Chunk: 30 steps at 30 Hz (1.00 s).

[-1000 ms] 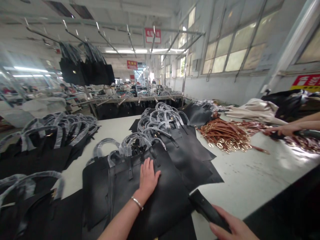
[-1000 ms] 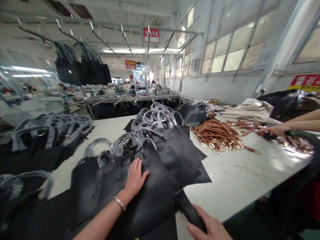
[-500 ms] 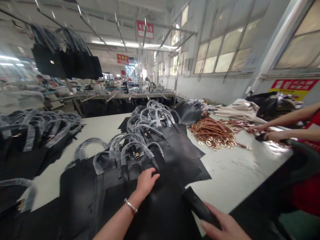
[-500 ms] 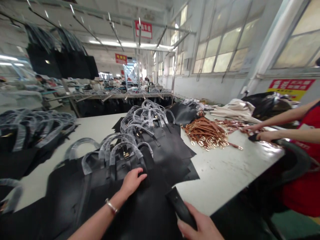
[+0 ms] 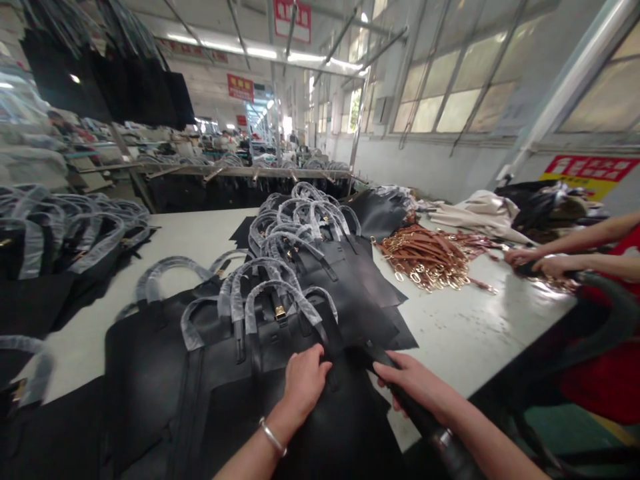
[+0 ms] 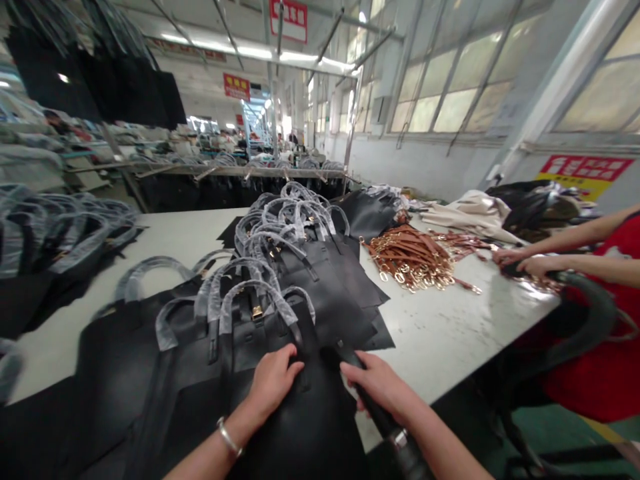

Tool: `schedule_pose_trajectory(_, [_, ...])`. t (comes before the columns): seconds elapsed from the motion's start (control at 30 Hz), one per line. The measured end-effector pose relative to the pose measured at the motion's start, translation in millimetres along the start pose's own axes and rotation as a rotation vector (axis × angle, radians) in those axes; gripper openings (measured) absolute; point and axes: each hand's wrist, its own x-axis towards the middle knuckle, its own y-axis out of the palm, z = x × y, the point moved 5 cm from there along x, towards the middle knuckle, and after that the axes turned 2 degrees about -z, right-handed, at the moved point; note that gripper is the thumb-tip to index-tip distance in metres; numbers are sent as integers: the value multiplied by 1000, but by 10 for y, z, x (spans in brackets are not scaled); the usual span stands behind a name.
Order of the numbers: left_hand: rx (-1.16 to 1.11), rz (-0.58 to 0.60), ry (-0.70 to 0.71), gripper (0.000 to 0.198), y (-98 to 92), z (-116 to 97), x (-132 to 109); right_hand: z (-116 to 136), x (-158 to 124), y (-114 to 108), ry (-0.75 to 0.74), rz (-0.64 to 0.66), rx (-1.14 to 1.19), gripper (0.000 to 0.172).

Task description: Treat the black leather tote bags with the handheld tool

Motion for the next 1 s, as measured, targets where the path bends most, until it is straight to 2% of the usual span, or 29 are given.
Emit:
schedule_pose_trajectory(0.23, [-39, 3, 3, 12, -13, 8, -13, 18, -12, -27, 92, 36, -15, 30])
schedule_pose_trajectory(0.4, [-43, -13, 18, 11, 4, 32, -30, 187, 205, -12, -20, -115, -56, 34])
schedule_pose_trajectory(0.53, [-63, -10, 21, 14, -27, 46, -33, 206, 58, -106, -102, -255, -72, 51])
schedule_pose_trajectory(0.63, [-59, 6, 13, 21, -51, 62, -5, 102, -180, -81, -79, -189, -67, 62])
schedule_pose_trajectory(0.8, [-126, 38, -7, 27, -24, 123, 62, -17, -387, 278, -17, 28, -47, 70])
schedule_pose_trajectory(0.9, [-198, 43, -16, 27, -5, 156, 80, 26, -339, 443, -9, 53, -42, 70])
schedule_pose_trajectory(1.0, [-241, 48, -25, 27, 3, 181, 90, 122, -289, 448, -27, -8, -64, 75])
